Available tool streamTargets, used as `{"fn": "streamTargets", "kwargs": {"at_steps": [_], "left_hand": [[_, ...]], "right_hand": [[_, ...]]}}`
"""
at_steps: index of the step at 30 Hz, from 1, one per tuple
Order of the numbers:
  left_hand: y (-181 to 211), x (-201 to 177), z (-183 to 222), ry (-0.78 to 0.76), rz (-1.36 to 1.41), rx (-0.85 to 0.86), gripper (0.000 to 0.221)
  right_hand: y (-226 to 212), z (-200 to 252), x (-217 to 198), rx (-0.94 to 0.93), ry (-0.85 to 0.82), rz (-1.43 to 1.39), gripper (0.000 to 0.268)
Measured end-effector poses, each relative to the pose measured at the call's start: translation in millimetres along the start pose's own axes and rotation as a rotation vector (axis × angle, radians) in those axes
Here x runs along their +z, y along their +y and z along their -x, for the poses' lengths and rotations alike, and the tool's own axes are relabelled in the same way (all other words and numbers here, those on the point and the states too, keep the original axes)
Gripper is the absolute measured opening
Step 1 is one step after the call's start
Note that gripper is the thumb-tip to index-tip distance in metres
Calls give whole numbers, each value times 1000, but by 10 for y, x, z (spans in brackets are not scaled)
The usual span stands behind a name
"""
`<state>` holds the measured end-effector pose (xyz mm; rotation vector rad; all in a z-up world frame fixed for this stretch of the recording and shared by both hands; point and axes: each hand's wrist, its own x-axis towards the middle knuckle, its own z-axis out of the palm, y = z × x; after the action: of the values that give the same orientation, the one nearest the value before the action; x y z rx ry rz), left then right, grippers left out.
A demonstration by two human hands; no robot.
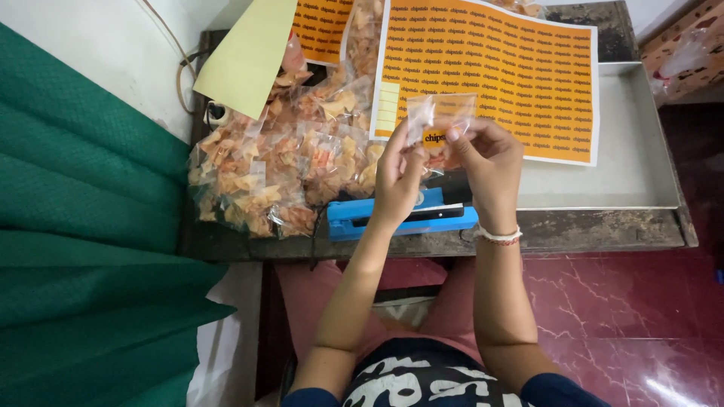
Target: The person peels a sticker from a sheet and applies it to a small plastic bag containing snack chips. They process multiple bags one by one, applying a label to each bag before placing it into a metal tray.
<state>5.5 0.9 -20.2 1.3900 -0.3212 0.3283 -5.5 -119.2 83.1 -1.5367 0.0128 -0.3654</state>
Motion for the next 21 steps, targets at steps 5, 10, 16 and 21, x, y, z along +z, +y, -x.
{"fn": "streamTargets", "kwargs": {"at_steps": [5,10,16,21], "left_hand": [[158,-2,-61,-22,57,-8,58],[228,21,-39,-19,61,-16,61],[-6,8,-35,-35,58,-28,57],[-35,-6,-76,-19,58,-30,56]], "right_hand": [[30,19,-30,-26,-7,48,17],[8,-4,-41,-64,2,81,17],[6,-53,-86,7,-11,73,15],[37,-84,-101,22,-29,103,15]]}}
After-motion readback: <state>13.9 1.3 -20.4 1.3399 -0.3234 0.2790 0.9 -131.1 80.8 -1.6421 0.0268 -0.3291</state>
